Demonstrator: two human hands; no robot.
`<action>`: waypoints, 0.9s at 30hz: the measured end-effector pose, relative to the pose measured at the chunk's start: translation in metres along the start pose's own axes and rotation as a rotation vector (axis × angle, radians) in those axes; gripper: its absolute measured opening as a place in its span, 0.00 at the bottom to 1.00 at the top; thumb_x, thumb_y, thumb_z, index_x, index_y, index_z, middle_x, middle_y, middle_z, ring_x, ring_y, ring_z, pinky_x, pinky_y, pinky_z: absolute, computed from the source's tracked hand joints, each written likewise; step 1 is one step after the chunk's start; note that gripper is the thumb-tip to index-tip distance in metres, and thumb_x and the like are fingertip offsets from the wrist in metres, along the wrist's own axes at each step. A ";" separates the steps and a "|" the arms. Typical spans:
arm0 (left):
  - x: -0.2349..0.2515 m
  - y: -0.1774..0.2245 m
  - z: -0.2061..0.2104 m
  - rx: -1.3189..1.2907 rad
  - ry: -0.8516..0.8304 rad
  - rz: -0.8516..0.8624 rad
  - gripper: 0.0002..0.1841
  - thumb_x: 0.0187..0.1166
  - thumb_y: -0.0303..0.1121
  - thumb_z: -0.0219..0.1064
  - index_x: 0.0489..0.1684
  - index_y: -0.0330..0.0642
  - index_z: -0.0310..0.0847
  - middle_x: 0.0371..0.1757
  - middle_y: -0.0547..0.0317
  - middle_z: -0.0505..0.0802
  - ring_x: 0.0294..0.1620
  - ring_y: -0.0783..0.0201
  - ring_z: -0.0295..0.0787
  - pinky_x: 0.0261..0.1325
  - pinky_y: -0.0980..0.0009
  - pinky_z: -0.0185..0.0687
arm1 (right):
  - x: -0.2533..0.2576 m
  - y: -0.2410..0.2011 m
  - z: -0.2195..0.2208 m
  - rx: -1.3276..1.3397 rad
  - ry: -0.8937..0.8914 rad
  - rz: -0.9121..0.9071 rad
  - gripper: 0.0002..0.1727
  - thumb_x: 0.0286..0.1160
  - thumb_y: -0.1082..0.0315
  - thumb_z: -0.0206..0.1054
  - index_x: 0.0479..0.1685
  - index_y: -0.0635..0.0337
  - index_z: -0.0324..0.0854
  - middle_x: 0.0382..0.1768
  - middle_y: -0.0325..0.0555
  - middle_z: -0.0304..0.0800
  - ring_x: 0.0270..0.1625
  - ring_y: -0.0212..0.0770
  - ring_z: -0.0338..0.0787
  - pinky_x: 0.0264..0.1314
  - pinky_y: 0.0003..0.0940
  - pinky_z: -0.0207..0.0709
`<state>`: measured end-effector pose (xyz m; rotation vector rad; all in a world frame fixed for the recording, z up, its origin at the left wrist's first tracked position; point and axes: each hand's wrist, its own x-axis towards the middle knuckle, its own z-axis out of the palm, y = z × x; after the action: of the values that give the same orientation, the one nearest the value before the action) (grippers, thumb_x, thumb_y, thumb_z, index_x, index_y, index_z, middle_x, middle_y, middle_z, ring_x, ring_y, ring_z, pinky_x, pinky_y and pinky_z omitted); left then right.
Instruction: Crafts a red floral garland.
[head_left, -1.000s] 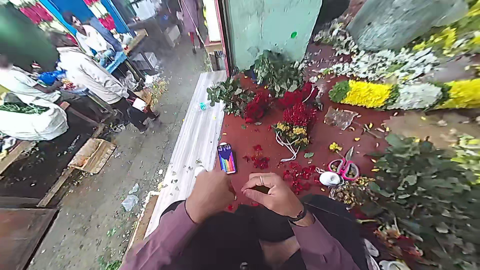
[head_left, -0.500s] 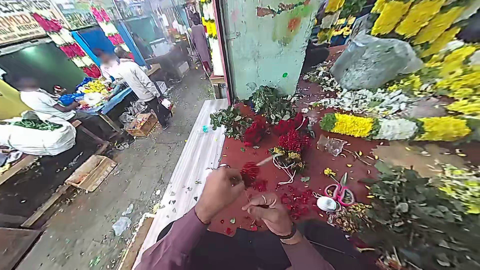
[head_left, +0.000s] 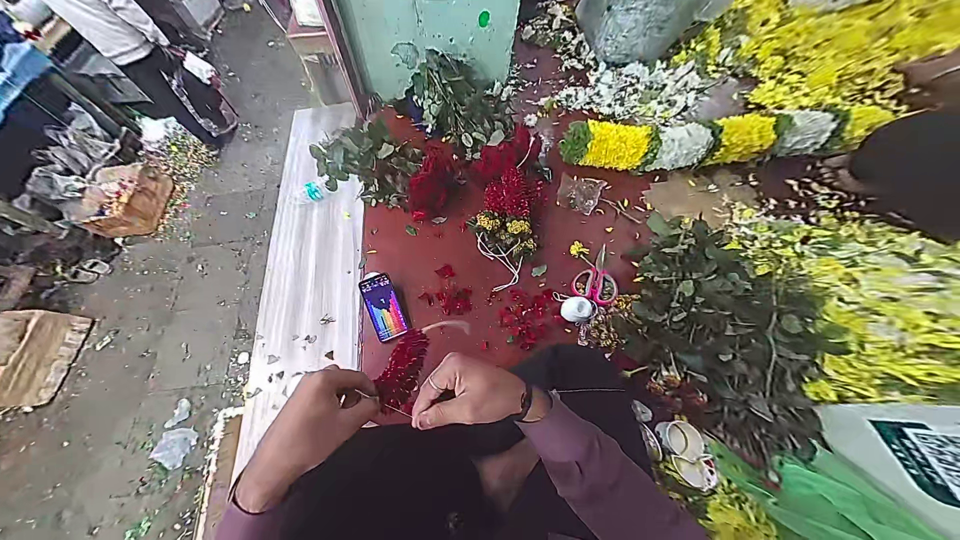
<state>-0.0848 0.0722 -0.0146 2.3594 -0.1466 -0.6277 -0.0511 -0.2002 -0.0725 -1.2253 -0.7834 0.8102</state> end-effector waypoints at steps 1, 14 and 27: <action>0.002 -0.003 0.003 -0.031 -0.029 0.006 0.08 0.68 0.49 0.73 0.31 0.62 0.94 0.25 0.80 0.88 0.27 0.79 0.81 0.34 0.70 0.79 | -0.002 0.001 -0.006 0.013 -0.013 0.018 0.07 0.77 0.72 0.72 0.40 0.67 0.93 0.35 0.44 0.96 0.37 0.27 0.91 0.43 0.26 0.85; 0.012 -0.029 0.036 -0.194 -0.083 -0.040 0.06 0.65 0.47 0.74 0.24 0.62 0.91 0.19 0.78 0.84 0.18 0.77 0.74 0.23 0.71 0.73 | -0.028 0.144 -0.156 -0.704 0.732 0.982 0.09 0.77 0.60 0.71 0.42 0.50 0.95 0.43 0.49 0.96 0.48 0.52 0.94 0.54 0.66 0.83; 0.017 -0.028 0.043 -0.175 -0.137 -0.137 0.05 0.67 0.48 0.73 0.26 0.63 0.90 0.22 0.79 0.87 0.22 0.75 0.81 0.29 0.63 0.80 | 0.011 0.187 -0.152 -0.632 0.933 0.805 0.11 0.69 0.60 0.78 0.46 0.52 0.93 0.44 0.49 0.96 0.48 0.52 0.94 0.53 0.65 0.84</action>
<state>-0.0921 0.0636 -0.0671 2.1706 0.0099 -0.8341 0.0655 -0.2359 -0.2802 -2.3005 0.3039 0.4892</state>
